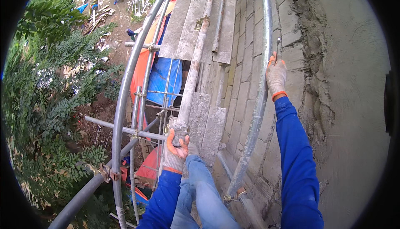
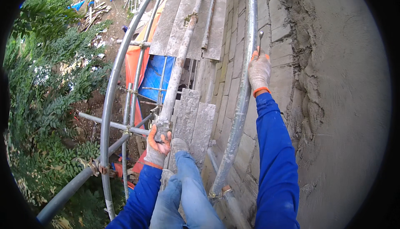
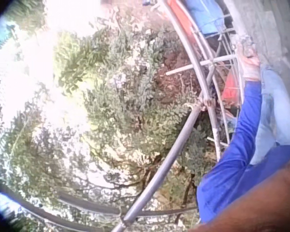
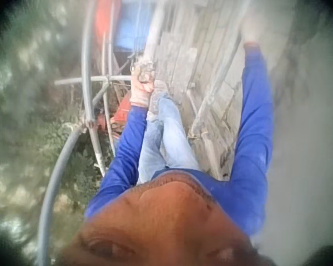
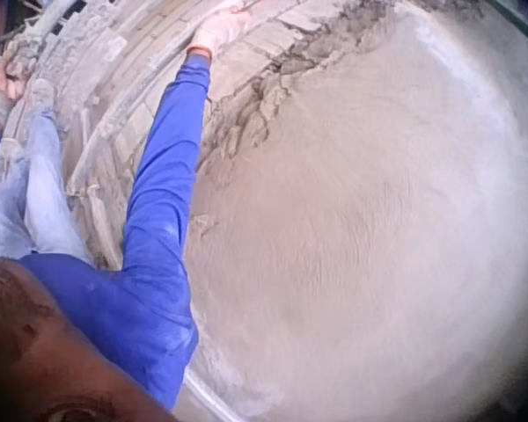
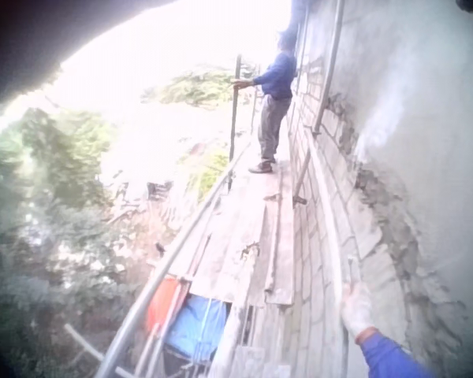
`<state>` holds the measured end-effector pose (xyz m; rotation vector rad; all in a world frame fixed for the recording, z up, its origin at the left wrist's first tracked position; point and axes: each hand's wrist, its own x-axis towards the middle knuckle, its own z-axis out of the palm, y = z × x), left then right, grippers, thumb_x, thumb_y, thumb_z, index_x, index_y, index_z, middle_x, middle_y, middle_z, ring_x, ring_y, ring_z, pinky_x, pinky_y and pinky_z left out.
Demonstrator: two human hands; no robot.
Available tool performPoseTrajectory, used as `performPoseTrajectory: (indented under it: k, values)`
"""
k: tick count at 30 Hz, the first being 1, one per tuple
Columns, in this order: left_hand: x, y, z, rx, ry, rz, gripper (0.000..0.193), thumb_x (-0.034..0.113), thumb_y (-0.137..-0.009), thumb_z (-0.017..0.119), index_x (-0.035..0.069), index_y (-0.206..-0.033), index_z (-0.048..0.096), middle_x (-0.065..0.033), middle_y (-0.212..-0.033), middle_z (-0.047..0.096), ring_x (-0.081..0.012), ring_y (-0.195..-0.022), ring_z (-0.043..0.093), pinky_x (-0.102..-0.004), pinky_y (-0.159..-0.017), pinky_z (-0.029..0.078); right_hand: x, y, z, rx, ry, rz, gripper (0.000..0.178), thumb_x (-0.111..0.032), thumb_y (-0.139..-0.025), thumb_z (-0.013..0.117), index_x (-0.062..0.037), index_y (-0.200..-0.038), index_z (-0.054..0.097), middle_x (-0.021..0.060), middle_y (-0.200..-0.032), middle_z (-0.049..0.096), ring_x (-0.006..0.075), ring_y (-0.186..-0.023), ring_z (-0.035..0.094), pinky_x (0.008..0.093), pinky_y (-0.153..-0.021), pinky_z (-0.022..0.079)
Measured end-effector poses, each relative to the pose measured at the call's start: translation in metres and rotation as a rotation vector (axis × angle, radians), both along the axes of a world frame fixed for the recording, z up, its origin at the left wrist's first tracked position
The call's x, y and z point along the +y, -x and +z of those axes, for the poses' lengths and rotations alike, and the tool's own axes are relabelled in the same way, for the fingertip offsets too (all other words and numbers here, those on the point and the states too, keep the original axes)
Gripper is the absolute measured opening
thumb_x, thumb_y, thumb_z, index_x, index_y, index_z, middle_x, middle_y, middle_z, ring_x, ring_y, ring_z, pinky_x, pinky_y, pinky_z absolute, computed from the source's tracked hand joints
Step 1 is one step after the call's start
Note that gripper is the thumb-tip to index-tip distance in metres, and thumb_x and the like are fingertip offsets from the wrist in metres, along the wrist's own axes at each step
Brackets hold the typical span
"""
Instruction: The person assembles a metal scaffolding structure on a construction site. They use a wrench to tighten couplers on metal poles, secure the joints, and adjust the position of the scaffolding components.
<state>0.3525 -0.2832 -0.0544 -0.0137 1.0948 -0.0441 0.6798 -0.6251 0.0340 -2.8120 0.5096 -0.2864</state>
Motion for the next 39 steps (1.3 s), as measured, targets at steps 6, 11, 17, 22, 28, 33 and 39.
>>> performPoseTrajectory:
  k: [6,11,17,22,28,33,39]
  values:
    - [-0.022,-0.116,-0.048,-0.144,0.066,0.065,0.030,0.024,-0.088,0.077,0.013,-0.115,0.069,-0.0062,-0.110,0.071,-0.0233,-0.084,0.070,-0.0322,-0.067,0.066,0.010,-0.024,0.008,0.139,-0.027,-0.025,0.068,-0.057,-0.093,0.062,-0.0078,-0.140,0.059,0.0255,-0.113,0.071,0.0416,-0.106,0.069,0.0504,-0.091,0.054]
    - [-0.091,-0.190,-0.088,-0.152,0.236,0.018,0.032,0.029,-0.085,0.079,0.014,-0.112,0.068,-0.0055,-0.102,0.071,-0.0188,-0.065,0.064,-0.0321,-0.062,0.064,0.005,-0.029,0.011,0.172,-0.019,-0.044,0.076,-0.058,-0.085,0.071,-0.0051,-0.138,0.059,0.0254,-0.108,0.073,0.0412,-0.101,0.071,0.0485,-0.088,0.056]
    - [-0.091,-0.281,-0.169,-0.120,-0.077,-0.085,0.022,0.017,-0.088,0.080,0.015,-0.108,0.070,-0.0026,-0.097,0.072,-0.0233,-0.073,0.067,-0.0287,-0.061,0.064,-0.001,-0.032,0.005,0.108,-0.106,-0.035,0.068,-0.048,-0.086,0.075,-0.0030,-0.135,0.060,0.0224,-0.101,0.074,0.0380,-0.094,0.073,0.0470,-0.084,0.056]
    - [-0.045,-0.328,-0.260,-0.162,-0.394,-0.207,0.019,0.016,-0.093,0.078,0.012,-0.108,0.068,0.0003,-0.104,0.068,-0.0130,-0.090,0.063,-0.0267,-0.068,0.060,0.009,-0.035,0.001,0.049,-0.358,0.006,0.045,-0.026,-0.089,0.078,-0.0004,-0.124,0.064,0.0127,-0.091,0.074,0.0213,-0.083,0.073,0.0360,-0.076,0.055]
    - [-0.049,-0.344,-0.321,-0.095,-0.460,-0.305,0.023,0.025,-0.098,0.072,0.006,-0.110,0.066,-0.0039,-0.104,0.068,-0.0169,-0.094,0.062,-0.0310,-0.080,0.061,-0.004,-0.036,-0.019,-0.055,-0.542,-0.006,0.048,-0.024,-0.090,0.078,0.0019,-0.127,0.062,0.0114,-0.093,0.073,0.0170,-0.079,0.069,0.0334,-0.075,0.055]
    - [-0.044,-0.348,-0.378,-0.038,-0.390,-0.200,0.021,0.025,-0.100,0.068,0.008,-0.111,0.067,-0.0045,-0.110,0.070,-0.0180,-0.098,0.063,-0.0357,-0.082,0.061,0.000,-0.037,-0.020,-0.096,-0.780,-0.040,0.042,-0.017,-0.089,0.078,0.0033,-0.123,0.063,0.0076,-0.093,0.072,0.0121,-0.078,0.064,0.0303,-0.072,0.054]
    - [-0.072,-0.427,-0.404,-0.197,-0.427,-0.357,0.022,0.023,-0.098,0.070,0.013,-0.117,0.067,-0.0013,-0.117,0.070,-0.0194,-0.108,0.063,-0.0427,-0.088,0.060,0.005,-0.036,-0.015,-0.127,-0.776,-0.034,0.042,-0.013,-0.088,0.077,0.0063,-0.122,0.062,0.0065,-0.093,0.070,0.0094,-0.080,0.061,0.0291,-0.073,0.053]
